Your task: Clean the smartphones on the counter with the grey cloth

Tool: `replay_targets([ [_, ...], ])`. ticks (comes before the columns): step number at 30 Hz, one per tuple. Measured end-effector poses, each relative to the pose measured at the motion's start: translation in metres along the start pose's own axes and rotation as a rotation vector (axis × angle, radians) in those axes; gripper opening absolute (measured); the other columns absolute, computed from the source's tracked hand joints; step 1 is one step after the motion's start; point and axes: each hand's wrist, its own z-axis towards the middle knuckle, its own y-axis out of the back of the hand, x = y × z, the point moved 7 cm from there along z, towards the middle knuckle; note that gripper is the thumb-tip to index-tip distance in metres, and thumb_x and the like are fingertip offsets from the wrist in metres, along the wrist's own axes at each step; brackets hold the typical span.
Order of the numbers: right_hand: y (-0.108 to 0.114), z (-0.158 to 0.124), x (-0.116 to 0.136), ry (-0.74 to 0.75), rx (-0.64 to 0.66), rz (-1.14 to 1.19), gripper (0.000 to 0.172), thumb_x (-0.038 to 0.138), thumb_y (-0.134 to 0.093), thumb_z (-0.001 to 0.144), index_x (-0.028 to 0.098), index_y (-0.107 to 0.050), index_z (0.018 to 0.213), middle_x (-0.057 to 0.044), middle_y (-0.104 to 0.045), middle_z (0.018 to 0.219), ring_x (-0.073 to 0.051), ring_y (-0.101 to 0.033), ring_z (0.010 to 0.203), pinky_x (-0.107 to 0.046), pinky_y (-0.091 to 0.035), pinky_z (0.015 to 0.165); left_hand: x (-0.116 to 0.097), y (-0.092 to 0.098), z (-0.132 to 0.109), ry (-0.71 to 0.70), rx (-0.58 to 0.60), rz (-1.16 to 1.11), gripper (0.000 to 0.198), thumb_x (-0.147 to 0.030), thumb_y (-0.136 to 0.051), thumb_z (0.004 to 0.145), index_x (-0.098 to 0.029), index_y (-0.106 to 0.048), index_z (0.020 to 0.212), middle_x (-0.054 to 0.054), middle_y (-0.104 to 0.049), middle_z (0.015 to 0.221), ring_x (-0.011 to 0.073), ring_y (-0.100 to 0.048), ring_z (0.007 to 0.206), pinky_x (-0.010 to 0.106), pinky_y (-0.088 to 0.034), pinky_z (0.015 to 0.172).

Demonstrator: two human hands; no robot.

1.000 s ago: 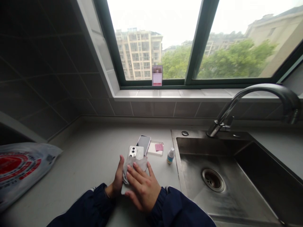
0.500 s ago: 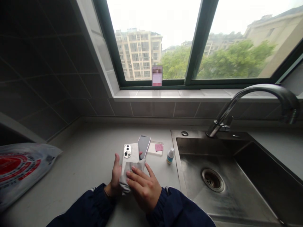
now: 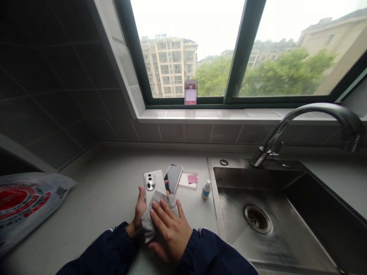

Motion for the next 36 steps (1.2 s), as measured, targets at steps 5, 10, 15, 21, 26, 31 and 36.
replay_targets([
  [5, 0.001, 0.000, 0.004, 0.003, -0.001, 0.029, 0.083, 0.052, -0.057, 0.089, 0.016, -0.022, 0.154, -0.010, -0.025, 0.157, -0.029, -0.016, 0.148, -0.057, 0.008, 0.117, 0.007, 0.003, 0.000, 0.030, -0.001, -0.016, 0.087, -0.077, -0.044, 0.080, -0.014, -0.048, 0.139, 0.014, -0.072, 0.095, 0.0259, -0.069, 0.083, 0.042, -0.049, 0.087],
  [10, 0.011, 0.001, 0.008, 0.106, -0.238, -0.036, 0.042, 0.032, -0.051, 0.098, 0.018, -0.050, 0.137, -0.006, -0.050, 0.145, -0.023, -0.039, 0.140, -0.049, 0.007, 0.120, 0.001, 0.005, 0.000, -0.014, -0.047, 0.047, 0.080, -0.074, -0.042, 0.083, -0.015, -0.050, 0.137, 0.012, -0.071, 0.092, 0.0240, -0.068, 0.078, 0.039, -0.050, 0.081],
  [15, 0.021, -0.001, 0.009, 0.067, -0.388, -0.047, 0.024, 0.016, -0.050, 0.097, 0.019, -0.063, 0.118, -0.005, -0.064, 0.129, -0.021, -0.055, 0.128, -0.042, -0.028, 0.118, 0.001, 0.003, 0.002, -0.049, -0.049, 0.086, 0.079, -0.073, -0.037, 0.085, -0.014, -0.050, 0.136, 0.012, -0.069, 0.092, 0.0240, -0.065, 0.078, 0.039, -0.049, 0.081],
  [21, 0.031, -0.005, -0.003, -0.048, -0.505, 0.021, 0.023, 0.011, -0.055, 0.091, 0.018, -0.065, 0.111, -0.010, -0.069, 0.121, -0.024, -0.063, 0.117, -0.038, -0.054, 0.097, -0.001, -0.004, -0.001, -0.125, -0.038, 0.097, 0.075, -0.073, -0.035, 0.086, -0.015, -0.050, 0.132, 0.011, -0.068, 0.094, 0.0251, -0.064, 0.081, 0.041, -0.047, 0.084],
  [26, 0.034, -0.005, -0.004, -0.105, -0.538, 0.068, 0.041, 0.005, -0.052, 0.083, 0.017, -0.060, 0.122, -0.012, -0.068, 0.118, -0.026, -0.063, 0.113, -0.038, -0.057, 0.093, 0.002, -0.003, -0.003, -0.124, -0.080, 0.116, 0.069, -0.071, -0.039, 0.086, -0.017, -0.051, 0.128, 0.009, -0.068, 0.095, 0.0245, -0.064, 0.084, 0.039, -0.046, 0.087],
  [31, 0.030, -0.010, -0.011, -0.217, -0.538, 0.144, 0.050, 0.003, -0.044, 0.084, 0.016, -0.056, 0.130, -0.014, -0.065, 0.119, -0.026, -0.063, 0.111, -0.037, -0.057, 0.092, 0.001, -0.002, -0.004, -0.160, -0.064, 0.199, 0.058, -0.065, -0.047, 0.088, -0.021, -0.054, 0.125, 0.006, -0.067, 0.098, 0.0196, -0.063, 0.083, 0.033, -0.048, 0.085],
  [36, 0.025, -0.018, -0.050, -0.505, -0.536, 0.663, 0.042, 0.018, -0.059, 0.078, 0.020, -0.066, 0.120, -0.011, -0.068, 0.104, -0.028, -0.066, 0.098, -0.037, -0.060, 0.082, -0.005, -0.005, -0.005, -0.190, -0.027, 0.427, 0.053, -0.053, -0.052, 0.091, -0.027, -0.048, 0.136, 0.009, -0.064, 0.118, 0.0204, -0.062, 0.096, 0.028, -0.052, 0.072],
])
